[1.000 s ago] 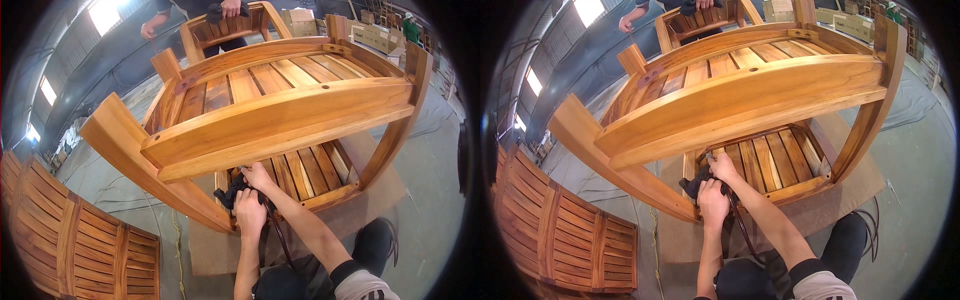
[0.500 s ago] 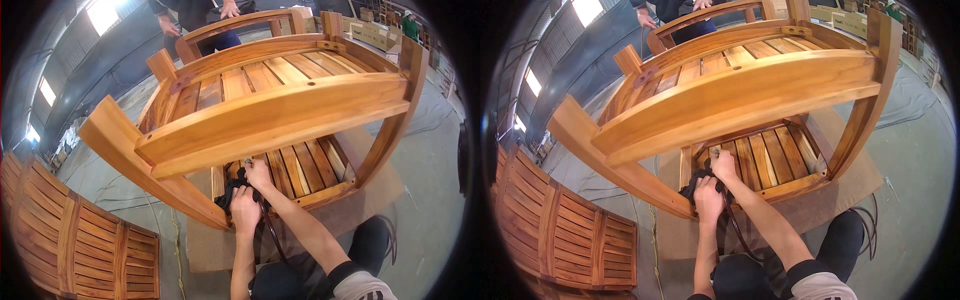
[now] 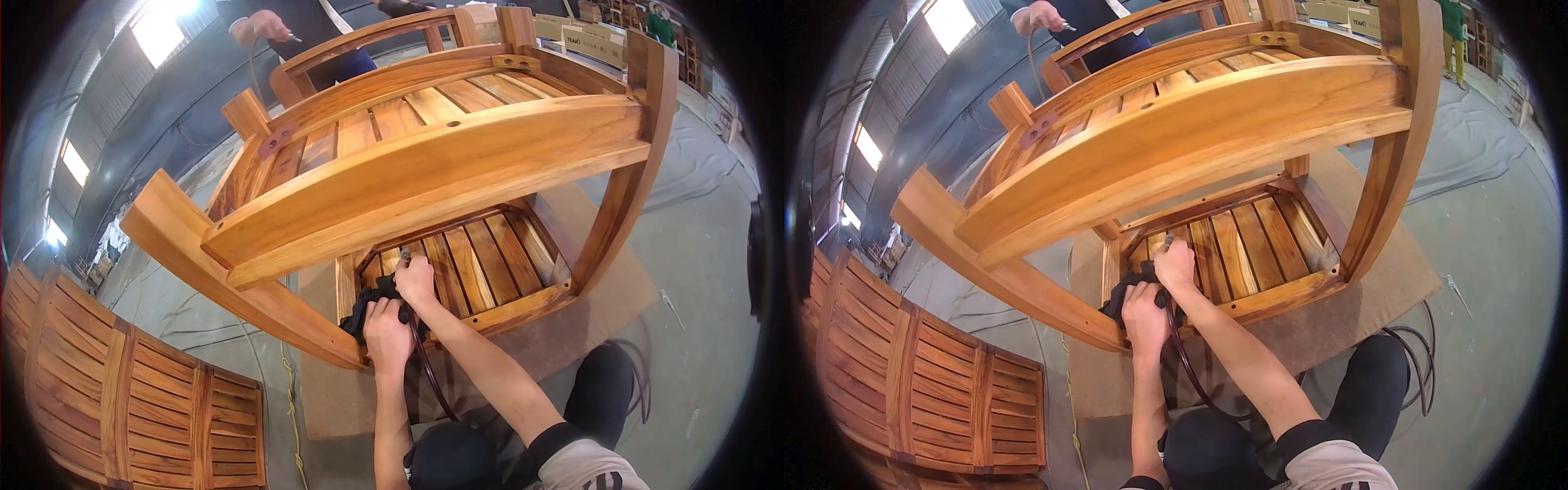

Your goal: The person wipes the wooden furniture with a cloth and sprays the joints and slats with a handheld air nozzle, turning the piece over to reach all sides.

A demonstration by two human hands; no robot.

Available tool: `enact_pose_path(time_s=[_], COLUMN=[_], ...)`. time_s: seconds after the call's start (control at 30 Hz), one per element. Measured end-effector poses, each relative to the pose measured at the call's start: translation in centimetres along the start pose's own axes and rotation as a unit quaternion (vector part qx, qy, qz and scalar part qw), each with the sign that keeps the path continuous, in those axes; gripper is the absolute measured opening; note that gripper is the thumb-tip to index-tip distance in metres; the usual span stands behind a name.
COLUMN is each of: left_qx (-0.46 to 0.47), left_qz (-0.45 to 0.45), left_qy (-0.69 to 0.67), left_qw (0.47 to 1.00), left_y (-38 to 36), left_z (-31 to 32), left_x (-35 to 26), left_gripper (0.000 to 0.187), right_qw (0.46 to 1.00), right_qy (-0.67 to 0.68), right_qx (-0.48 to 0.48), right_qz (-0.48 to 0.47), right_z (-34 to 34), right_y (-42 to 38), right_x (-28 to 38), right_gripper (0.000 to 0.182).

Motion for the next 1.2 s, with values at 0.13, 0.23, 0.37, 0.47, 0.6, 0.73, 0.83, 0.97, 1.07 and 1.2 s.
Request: enact_pose_path(time_s=[0.13,0.23,0.37,0.47,0.6,0.73,0.83,0.97,1.07,1.2], left_qx=[-0.003,0.001,-0.006,-0.008,-0.008,-0.008,-0.012,-0.020,-0.017,-0.017], left_qz=[0.003,0.000,0.004,0.004,0.000,-0.003,-0.006,0.003,0.000,0.005], left_qy=[0.011,0.014,0.006,0.004,0.007,0.014,0.022,0.025,0.030,0.032], left_qw=[1.000,1.000,1.000,1.000,1.000,1.000,1.000,0.999,0.999,0.999], left_y=[0.0,0.0,-0.1,0.1,0.0,0.0,-0.1,-0.1,-0.2,-0.2], left_z=[0.1,0.2,0.1,0.0,-0.1,-0.1,-0.1,0.1,0.0,0.2], left_x=[0.1,0.1,0.0,-0.3,-0.4,-0.5,-0.5,-0.5,-0.6,-0.3], left_gripper=[0.020,0.020,0.020,0.020,0.021,0.020,0.020,0.021,0.021,0.022], right_qw=[0.996,0.994,0.999,0.996,0.995,0.992,0.990,0.993,0.999,0.999], right_qy=[0.026,0.024,-0.039,-0.060,-0.055,-0.055,-0.049,-0.048,-0.043,-0.020], right_qx=[0.086,0.104,-0.007,-0.059,-0.085,-0.114,-0.132,-0.111,-0.032,0.038], right_qz=[-0.008,-0.015,-0.018,-0.009,-0.008,-0.012,-0.011,-0.007,-0.011,-0.027], right_z=[-0.5,-0.6,-1.5,-2.1,-2.7,-2.9,-3.0,-3.0,-2.2,-1.4], right_y=[-0.6,-0.7,-1.1,-1.6,-2.1,-1.9,-2.1,-1.9,-1.1,-0.4], right_x=[1.2,1.4,1.9,2.4,2.5,2.3,2.3,2.3,1.3,0.3], right_gripper=[0.029,0.029,0.031,0.030,0.028,0.025,0.024,0.025,0.028,0.030])
Point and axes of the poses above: each hand's wrist, its own y-axis towards the middle knuckle, its own z-axis out of the palm, x = y × z, the point moved 1 cm from there along y, towards the middle knuckle, and after that the axes turned 7 degrees about -z, right-handed, at the moved point
